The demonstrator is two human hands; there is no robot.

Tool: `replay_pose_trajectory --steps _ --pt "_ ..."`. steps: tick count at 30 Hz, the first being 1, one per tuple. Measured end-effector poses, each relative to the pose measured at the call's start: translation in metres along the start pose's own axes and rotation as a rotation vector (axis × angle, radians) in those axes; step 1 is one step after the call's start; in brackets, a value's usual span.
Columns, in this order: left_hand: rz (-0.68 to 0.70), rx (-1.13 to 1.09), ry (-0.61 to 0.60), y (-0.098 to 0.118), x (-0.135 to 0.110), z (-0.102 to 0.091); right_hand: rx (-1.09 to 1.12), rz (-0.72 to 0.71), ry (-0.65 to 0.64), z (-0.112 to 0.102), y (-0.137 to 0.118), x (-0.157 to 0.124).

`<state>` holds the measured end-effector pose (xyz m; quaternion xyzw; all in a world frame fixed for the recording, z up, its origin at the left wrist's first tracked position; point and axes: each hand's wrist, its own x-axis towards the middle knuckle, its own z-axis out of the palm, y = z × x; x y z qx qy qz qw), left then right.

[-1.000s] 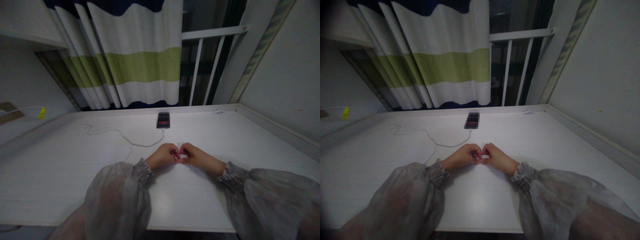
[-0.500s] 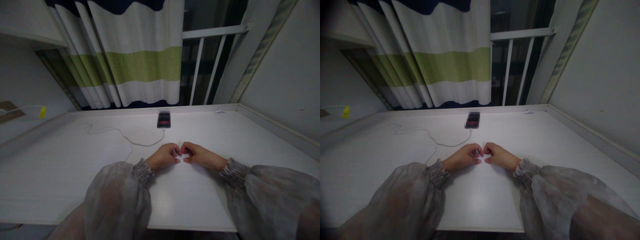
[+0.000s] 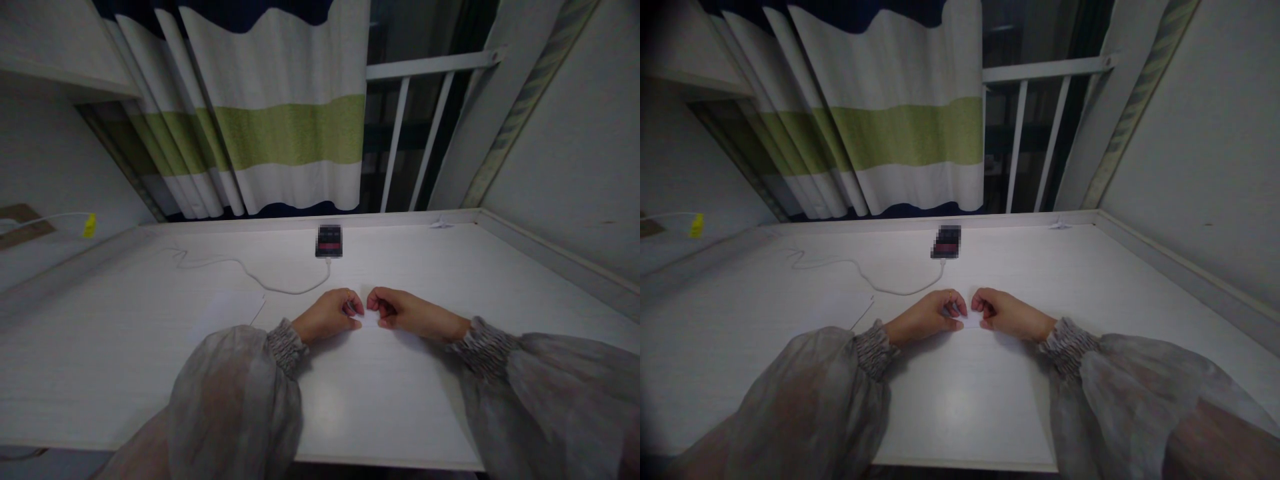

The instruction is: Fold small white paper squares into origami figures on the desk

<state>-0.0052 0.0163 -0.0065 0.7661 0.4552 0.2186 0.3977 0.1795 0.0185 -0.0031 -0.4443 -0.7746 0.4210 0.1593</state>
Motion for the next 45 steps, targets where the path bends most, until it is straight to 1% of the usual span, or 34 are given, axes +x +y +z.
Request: replay_pose_trajectory --steps 3,5,6,8,10,12,15,17,19,21,24,26,29,34,37,39,40,42,45 --pt "0.023 0.007 0.005 -0.002 0.000 0.000 0.092 -0.072 -0.078 -0.007 0.004 -0.005" --pt "0.049 0.019 0.013 -0.003 -0.001 0.000 0.092 -0.133 -0.067 -0.011 0.005 -0.009" --pt "0.071 0.025 0.015 -0.004 -0.001 -0.001 0.045 -0.169 -0.039 -0.011 0.005 -0.011" --pt "0.131 0.047 0.017 -0.004 -0.003 -0.002 -0.123 -0.254 0.022 -0.011 0.003 -0.015" --pt "0.220 0.082 0.008 -0.005 -0.004 -0.003 -0.293 -0.336 0.002 -0.010 0.000 -0.018" --pt "0.327 0.141 0.000 -0.006 -0.005 -0.004 -0.410 -0.378 -0.002 -0.008 -0.002 -0.020" --pt "0.478 0.295 0.023 -0.008 -0.006 -0.005 -0.586 -0.406 0.031 -0.004 -0.005 -0.022" --pt "0.546 0.432 0.049 -0.007 -0.006 -0.006 -0.717 -0.430 0.046 -0.001 -0.008 -0.023" --pt "0.581 0.572 0.061 -0.005 -0.006 -0.006 -0.818 -0.457 0.055 0.003 -0.010 -0.024" --pt "0.582 0.693 0.056 -0.002 -0.006 -0.006 -0.873 -0.471 0.067 0.007 -0.012 -0.025" --pt "0.543 0.793 0.011 0.003 -0.007 -0.006 -0.877 -0.491 0.053 0.012 -0.014 -0.027" --pt "0.514 0.782 -0.021 0.004 -0.007 -0.006 -0.849 -0.502 0.035 0.014 -0.015 -0.028" --pt "0.501 0.672 -0.046 0.003 -0.008 -0.007 -0.789 -0.534 0.005 0.017 -0.017 -0.029" --pt "0.522 0.508 -0.079 0.002 -0.008 -0.009 -0.680 -0.563 -0.009 0.020 -0.019 -0.030" --pt "0.525 0.445 -0.078 -0.002 -0.007 -0.008 -0.570 -0.571 -0.004 0.016 -0.015 -0.028" --pt "0.517 0.401 -0.066 -0.005 -0.006 -0.007 -0.516 -0.540 0.044 0.009 -0.010 -0.026" --pt "0.511 0.384 -0.057 -0.006 -0.005 -0.006 -0.506 -0.529 0.080 0.005 -0.007 -0.025" --pt "0.500 0.368 -0.039 -0.009 -0.005 -0.005 -0.504 -0.519 0.111 -0.001 -0.002 -0.021" --pt "0.510 0.370 -0.023 -0.009 -0.005 -0.005 -0.490 -0.513 0.109 -0.005 0.003 -0.018"
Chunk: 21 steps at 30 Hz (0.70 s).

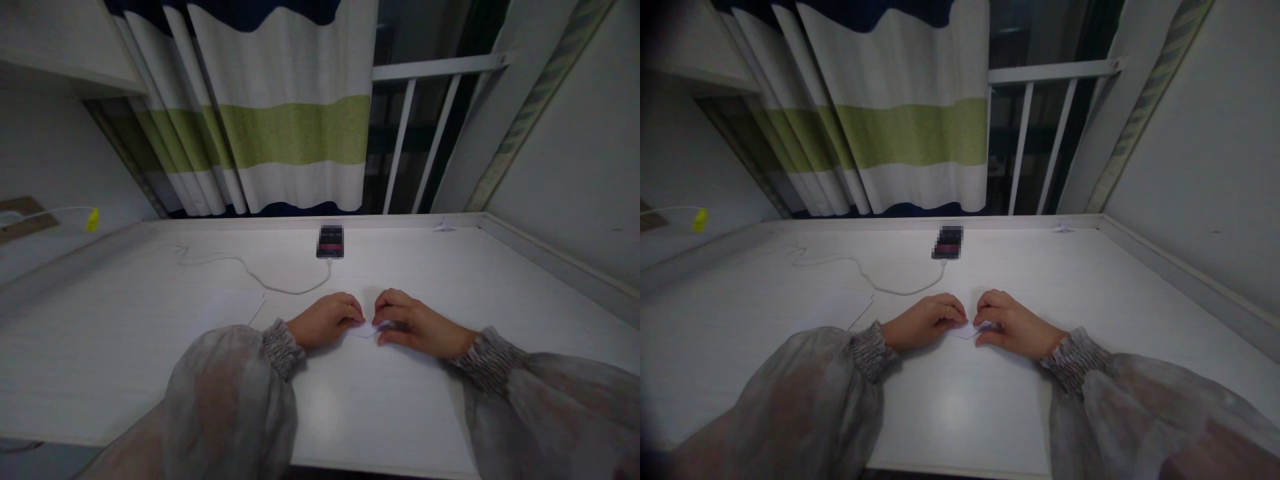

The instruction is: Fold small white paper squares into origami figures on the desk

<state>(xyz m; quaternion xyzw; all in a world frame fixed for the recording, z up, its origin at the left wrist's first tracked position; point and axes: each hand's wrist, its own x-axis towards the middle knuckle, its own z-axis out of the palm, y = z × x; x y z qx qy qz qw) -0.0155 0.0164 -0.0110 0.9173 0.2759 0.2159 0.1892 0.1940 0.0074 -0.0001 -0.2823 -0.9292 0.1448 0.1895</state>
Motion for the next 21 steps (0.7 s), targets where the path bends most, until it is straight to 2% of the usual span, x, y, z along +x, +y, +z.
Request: replay_pose_trajectory --steps 8,14,17,21 --pt "0.037 0.025 0.008 0.0041 0.0011 -0.0032 -0.026 -0.021 0.011 0.0067 -0.0048 0.0048" --pt "-0.001 0.015 -0.012 0.0037 0.0016 -0.0033 -0.135 -0.129 -0.012 0.0085 -0.0061 0.0055" --pt "-0.028 -0.014 -0.042 0.0038 0.0019 -0.0050 -0.141 -0.144 -0.001 0.0090 -0.0065 0.0046" --pt "0.009 -0.020 -0.097 0.0040 0.0016 -0.0092 -0.097 -0.143 0.020 0.0096 -0.0066 0.0029"
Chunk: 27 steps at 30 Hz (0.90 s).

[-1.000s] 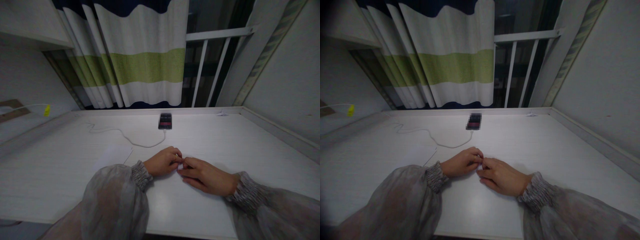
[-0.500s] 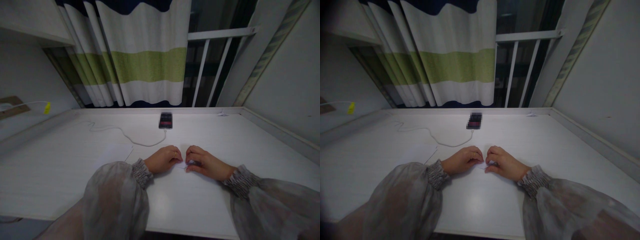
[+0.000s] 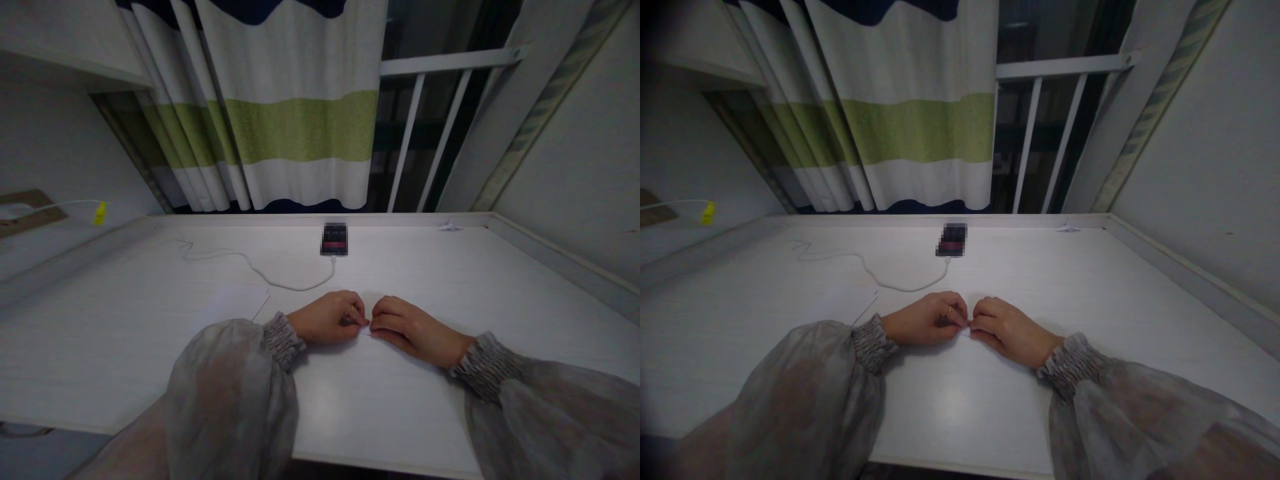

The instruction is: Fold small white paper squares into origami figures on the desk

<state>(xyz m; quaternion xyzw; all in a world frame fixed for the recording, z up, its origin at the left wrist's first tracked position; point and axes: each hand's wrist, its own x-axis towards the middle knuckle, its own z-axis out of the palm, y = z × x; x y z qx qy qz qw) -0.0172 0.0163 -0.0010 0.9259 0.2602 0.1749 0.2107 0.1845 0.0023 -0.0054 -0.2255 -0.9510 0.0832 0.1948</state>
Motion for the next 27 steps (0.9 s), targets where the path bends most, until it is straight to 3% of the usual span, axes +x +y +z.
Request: replay_pose_trajectory --steps 11,15,27 --pt "-0.050 0.042 -0.052 0.0035 0.0009 -0.0053 0.064 0.122 -0.039 0.0031 -0.0030 0.0007" --pt "-0.092 -0.040 -0.067 0.0018 0.0007 -0.0047 0.041 0.165 -0.057 0.0037 -0.0046 0.0032" --pt "-0.252 -0.172 0.002 0.0036 0.0020 0.0002 0.119 0.267 -0.077 0.0062 -0.0040 0.0054"
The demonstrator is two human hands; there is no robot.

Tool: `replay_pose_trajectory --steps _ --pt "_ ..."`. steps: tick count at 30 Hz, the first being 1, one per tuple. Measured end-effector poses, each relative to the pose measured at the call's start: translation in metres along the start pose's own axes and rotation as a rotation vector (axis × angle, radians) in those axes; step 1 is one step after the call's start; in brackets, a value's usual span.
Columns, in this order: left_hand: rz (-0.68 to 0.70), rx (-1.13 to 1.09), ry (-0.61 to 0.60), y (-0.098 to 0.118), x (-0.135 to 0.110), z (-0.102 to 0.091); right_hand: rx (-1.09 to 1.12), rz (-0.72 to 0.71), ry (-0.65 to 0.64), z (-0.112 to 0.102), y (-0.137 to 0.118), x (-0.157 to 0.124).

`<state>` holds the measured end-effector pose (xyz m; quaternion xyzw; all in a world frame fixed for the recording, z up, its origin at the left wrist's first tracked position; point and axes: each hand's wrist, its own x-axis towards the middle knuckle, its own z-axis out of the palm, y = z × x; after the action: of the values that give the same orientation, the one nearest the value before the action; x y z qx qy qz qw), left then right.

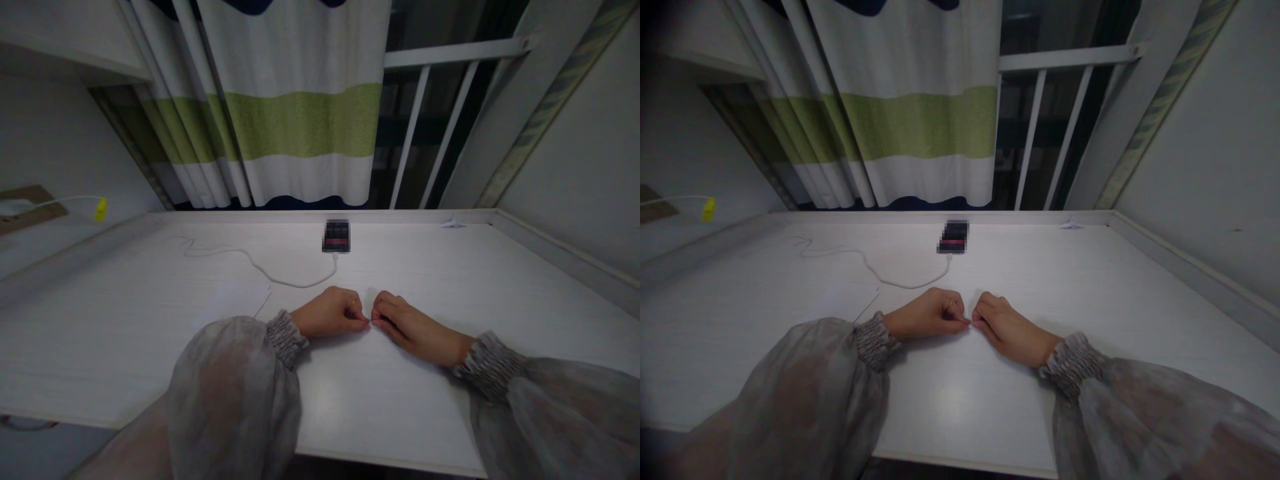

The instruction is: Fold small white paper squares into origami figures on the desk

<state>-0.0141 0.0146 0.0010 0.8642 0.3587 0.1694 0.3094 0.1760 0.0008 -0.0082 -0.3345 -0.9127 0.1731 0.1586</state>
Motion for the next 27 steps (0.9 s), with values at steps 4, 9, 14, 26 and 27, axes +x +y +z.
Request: replay_pose_trajectory --steps 4,9,14,26,27 --pt "-0.067 -0.081 0.037 -0.002 0.001 0.003 0.024 -0.002 0.013 0.001 -0.001 0.001" --pt "-0.113 -0.079 0.025 0.003 0.000 0.001 0.021 -0.009 0.031 0.003 0.001 0.003" --pt "-0.083 0.049 0.006 0.008 -0.001 -0.003 0.007 0.023 0.018 0.005 0.001 0.004" --pt "-0.090 0.379 -0.006 0.012 0.001 0.002 0.025 0.049 0.006 0.001 -0.002 0.004" --pt "-0.086 0.386 -0.005 0.012 0.001 0.003 0.042 0.042 0.002 0.000 -0.002 0.004"
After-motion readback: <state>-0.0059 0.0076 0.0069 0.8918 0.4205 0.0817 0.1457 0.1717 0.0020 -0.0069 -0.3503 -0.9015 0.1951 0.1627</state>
